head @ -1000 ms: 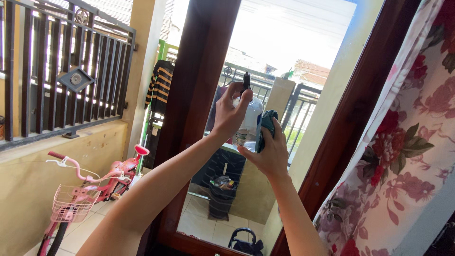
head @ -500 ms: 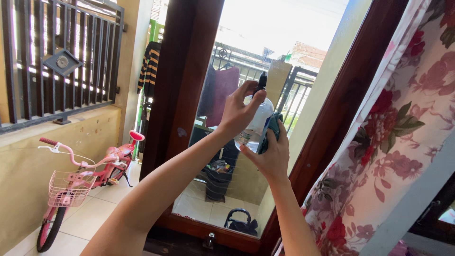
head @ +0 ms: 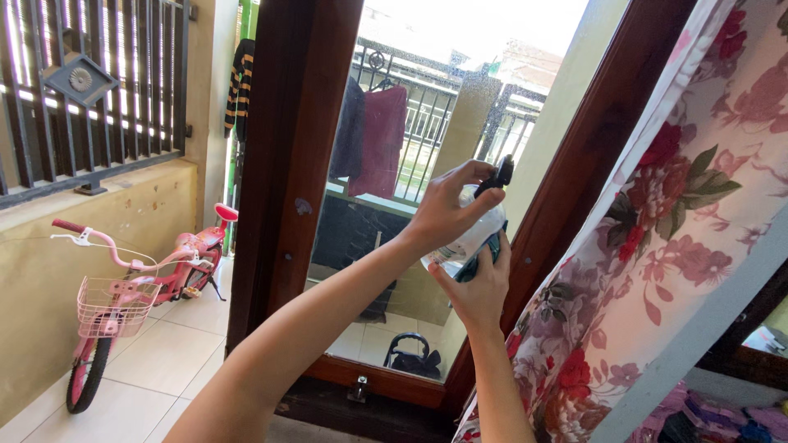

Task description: The person cleans a glass door by spraying liquid from a bottle onto the surface and then wiping it with a cloth.

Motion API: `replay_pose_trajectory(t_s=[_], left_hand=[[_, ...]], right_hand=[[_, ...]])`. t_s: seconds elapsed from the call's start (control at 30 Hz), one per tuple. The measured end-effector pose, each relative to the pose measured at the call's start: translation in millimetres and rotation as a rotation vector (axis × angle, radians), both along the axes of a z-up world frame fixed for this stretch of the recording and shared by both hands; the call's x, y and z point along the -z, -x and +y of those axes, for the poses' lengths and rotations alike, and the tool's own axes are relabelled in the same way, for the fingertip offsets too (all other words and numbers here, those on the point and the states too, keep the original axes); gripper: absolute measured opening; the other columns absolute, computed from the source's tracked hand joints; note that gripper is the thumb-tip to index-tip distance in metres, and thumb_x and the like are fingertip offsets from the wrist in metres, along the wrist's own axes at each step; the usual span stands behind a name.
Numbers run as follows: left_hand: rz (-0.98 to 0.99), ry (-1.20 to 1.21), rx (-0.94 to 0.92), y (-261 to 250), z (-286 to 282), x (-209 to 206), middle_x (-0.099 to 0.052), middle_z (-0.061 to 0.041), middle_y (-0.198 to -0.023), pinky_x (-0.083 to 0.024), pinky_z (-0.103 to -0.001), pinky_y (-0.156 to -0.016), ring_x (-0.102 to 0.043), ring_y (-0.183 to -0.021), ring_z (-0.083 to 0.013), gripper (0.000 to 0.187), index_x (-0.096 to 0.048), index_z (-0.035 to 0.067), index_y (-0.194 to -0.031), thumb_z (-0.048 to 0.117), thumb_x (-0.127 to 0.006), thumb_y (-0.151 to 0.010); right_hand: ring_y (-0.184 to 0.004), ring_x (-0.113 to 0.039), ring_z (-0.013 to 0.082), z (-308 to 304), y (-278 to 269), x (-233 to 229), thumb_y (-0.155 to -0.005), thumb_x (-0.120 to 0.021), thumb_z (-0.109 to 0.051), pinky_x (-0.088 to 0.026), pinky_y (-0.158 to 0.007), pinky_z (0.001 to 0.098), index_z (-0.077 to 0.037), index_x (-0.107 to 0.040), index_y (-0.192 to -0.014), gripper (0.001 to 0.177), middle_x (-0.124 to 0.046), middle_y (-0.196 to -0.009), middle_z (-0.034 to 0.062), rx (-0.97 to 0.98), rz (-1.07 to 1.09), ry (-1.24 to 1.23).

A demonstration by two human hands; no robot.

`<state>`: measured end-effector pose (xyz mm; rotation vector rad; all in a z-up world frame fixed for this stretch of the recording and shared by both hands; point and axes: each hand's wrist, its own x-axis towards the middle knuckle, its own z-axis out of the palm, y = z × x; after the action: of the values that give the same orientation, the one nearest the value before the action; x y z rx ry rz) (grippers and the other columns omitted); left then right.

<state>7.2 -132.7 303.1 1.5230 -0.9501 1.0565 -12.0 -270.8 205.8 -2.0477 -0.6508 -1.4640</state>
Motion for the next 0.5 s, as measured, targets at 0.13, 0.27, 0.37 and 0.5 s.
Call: replay_pose_trajectory(t_s=[0.13,0.27,0.37,0.5], left_hand=[[0.061,-0.01,-0.059,3.2,-6.8,18.2,-0.076,-0.015,-0.114,-0.055,-0.04,-0.1,-0.074,-0.113,-0.0272,0.057,-0.066,0.004,-0.123,0.051,-0.066,-0.092],[0.065,-0.008,0.032,2.6,-13.0,34.5,-0.075,-0.016,-0.115,-0.053,-0.041,-0.1,-0.072,-0.115,-0.0273,0.056,-0.065,0.003,-0.125,0.05,-0.066,-0.094],[0.082,-0.025,0.054,0.3,-18.5,45.8,-0.075,-0.015,-0.114,-0.053,-0.04,-0.099,-0.072,-0.113,-0.0269,0.055,-0.066,0.005,-0.125,0.05,-0.067,-0.093],[0.127,-0.046,0.062,0.7,-25.2,65.6,-0.075,-0.014,-0.113,-0.053,-0.04,-0.096,-0.072,-0.111,-0.0269,0.053,-0.067,0.008,-0.124,0.05,-0.067,-0.092]], right_hand=[[-0.138,-0.044,0.0483,-4.0,3.5,17.9,-0.07,-0.087,-0.055,-0.044,-0.108,0.0549,-0.004,-0.063,-0.132,0.084,-0.04,-0.149,0.0317,0.011,0.02,0.006],[-0.142,-0.044,0.0465,-8.1,8.5,33.3,-0.071,-0.087,-0.053,-0.044,-0.111,0.0544,-0.006,-0.065,-0.129,0.078,-0.043,-0.15,0.0301,0.018,0.03,-0.01],[-0.139,-0.044,0.0468,-8.7,12.5,46.3,-0.071,-0.087,-0.051,-0.043,-0.109,0.0545,-0.004,-0.064,-0.13,0.079,-0.044,-0.15,0.0309,-0.003,0.086,-0.034],[-0.14,-0.045,0.0451,-9.1,18.1,67.5,-0.073,-0.087,-0.049,-0.044,-0.108,0.0531,-0.004,-0.063,-0.129,0.077,-0.044,-0.149,0.0291,-0.035,0.106,-0.064]])
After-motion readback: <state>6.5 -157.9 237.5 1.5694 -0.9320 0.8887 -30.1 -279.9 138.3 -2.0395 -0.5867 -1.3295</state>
